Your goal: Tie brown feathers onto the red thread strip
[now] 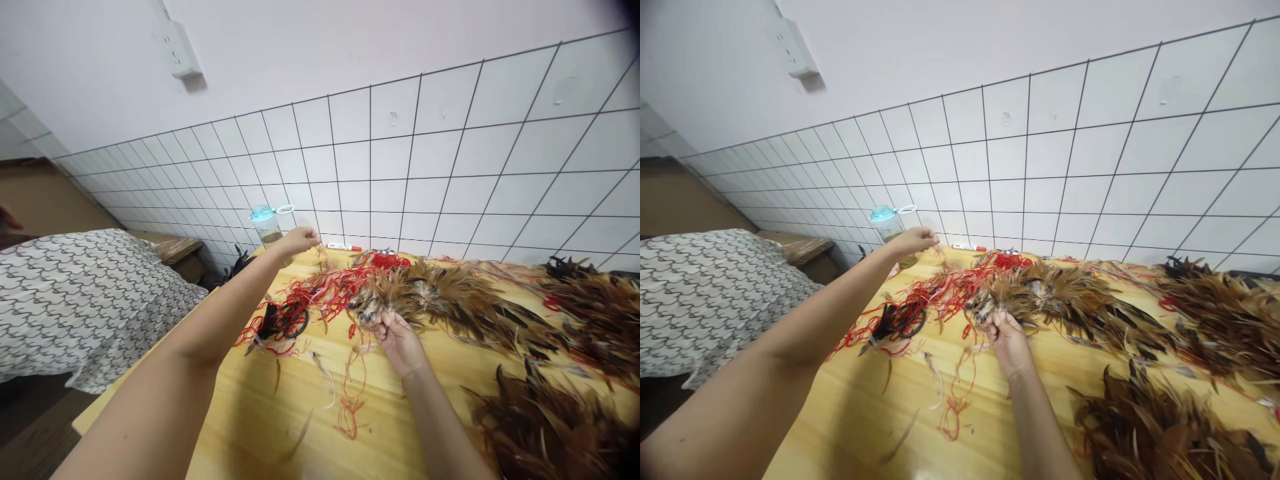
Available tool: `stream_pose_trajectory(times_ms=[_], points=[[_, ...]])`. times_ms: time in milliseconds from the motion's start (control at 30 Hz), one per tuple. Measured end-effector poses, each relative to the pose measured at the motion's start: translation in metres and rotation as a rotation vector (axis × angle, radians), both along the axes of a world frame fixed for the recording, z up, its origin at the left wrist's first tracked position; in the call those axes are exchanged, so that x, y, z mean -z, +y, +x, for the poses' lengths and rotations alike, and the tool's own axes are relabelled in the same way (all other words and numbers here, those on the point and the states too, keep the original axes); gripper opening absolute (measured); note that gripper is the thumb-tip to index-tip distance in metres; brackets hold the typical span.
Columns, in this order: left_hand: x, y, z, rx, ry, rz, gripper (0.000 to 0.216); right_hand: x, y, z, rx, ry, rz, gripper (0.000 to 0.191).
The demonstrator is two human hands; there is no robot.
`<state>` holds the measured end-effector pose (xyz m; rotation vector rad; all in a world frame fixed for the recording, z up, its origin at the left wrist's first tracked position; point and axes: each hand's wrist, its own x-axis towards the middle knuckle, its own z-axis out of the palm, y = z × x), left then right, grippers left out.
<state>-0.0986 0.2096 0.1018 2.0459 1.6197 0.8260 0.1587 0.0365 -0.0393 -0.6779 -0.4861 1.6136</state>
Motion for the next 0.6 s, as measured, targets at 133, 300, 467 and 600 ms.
stream_pose_trajectory(times_ms=[133,300,467,600], points=[[0.014,0.020,0.024,-0.002,0.231,0.045,0.005,-0.001,-0.001,-0.001,0.005,0.001,-0.031,0.029],[0.056,0.049,0.084,0.099,0.407,0.069,0.023,-0.003,-0.003,-0.003,0.017,0.025,-0.057,0.029],[0.094,0.070,0.115,0.134,0.500,0.060,0.031,-0.005,-0.004,-0.007,-0.007,0.008,-0.052,0.025],[0.106,0.080,0.114,0.127,0.498,0.083,0.021,-0.005,-0.005,-0.011,-0.035,-0.007,-0.063,0.026]])
